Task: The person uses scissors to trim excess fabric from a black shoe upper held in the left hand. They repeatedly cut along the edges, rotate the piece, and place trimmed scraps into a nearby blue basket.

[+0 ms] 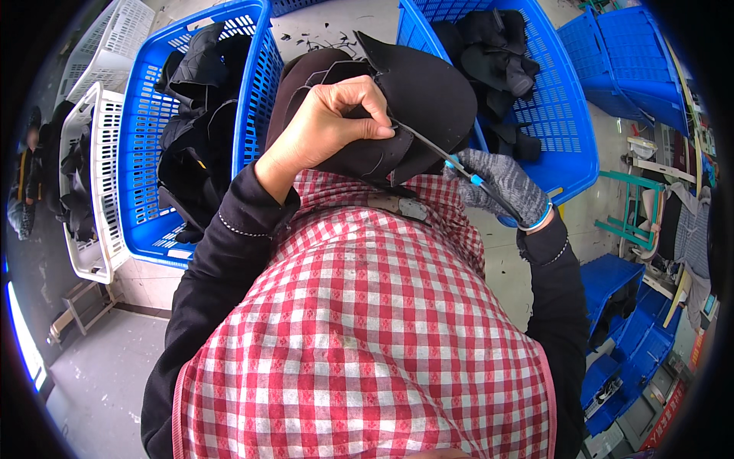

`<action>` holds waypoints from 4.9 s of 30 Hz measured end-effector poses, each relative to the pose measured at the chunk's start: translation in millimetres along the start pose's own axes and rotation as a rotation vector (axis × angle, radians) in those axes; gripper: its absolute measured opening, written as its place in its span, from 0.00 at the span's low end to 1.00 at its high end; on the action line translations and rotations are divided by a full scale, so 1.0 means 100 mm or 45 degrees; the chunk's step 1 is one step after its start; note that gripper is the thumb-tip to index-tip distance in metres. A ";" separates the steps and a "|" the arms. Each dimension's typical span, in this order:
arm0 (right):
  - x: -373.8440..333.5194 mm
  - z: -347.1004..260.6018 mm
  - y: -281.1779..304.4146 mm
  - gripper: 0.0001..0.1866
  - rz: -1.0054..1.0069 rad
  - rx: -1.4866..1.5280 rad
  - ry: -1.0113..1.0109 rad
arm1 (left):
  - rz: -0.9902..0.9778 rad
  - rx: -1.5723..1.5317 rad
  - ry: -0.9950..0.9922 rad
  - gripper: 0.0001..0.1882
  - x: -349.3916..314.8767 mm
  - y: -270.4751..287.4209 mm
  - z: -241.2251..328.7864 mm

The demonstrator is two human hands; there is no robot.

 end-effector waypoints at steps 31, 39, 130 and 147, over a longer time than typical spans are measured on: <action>0.36 -0.13 -0.44 0.32 0.052 0.860 0.176 | 0.101 0.142 0.023 0.07 -0.04 0.04 -0.01; 0.16 -0.02 -0.19 0.29 0.566 0.895 0.327 | -0.007 0.184 0.343 0.13 -0.03 -0.10 -0.03; -1.58 3.16 1.31 0.21 1.809 0.800 -0.540 | 0.864 0.925 1.540 0.22 -4.40 1.87 0.01; -1.50 4.09 1.02 0.14 1.654 -0.247 -1.117 | 1.903 2.154 0.874 0.22 -4.32 2.19 2.21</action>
Point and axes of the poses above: each hand's wrist, its own x-axis towards the middle knuckle, its own y-axis out of the back of the hand, z = x × y, the point moved 6 cm from there along x, towards the middle knuckle, and after that the axes turned 15 degrees about -z, right-handed, at the moved point
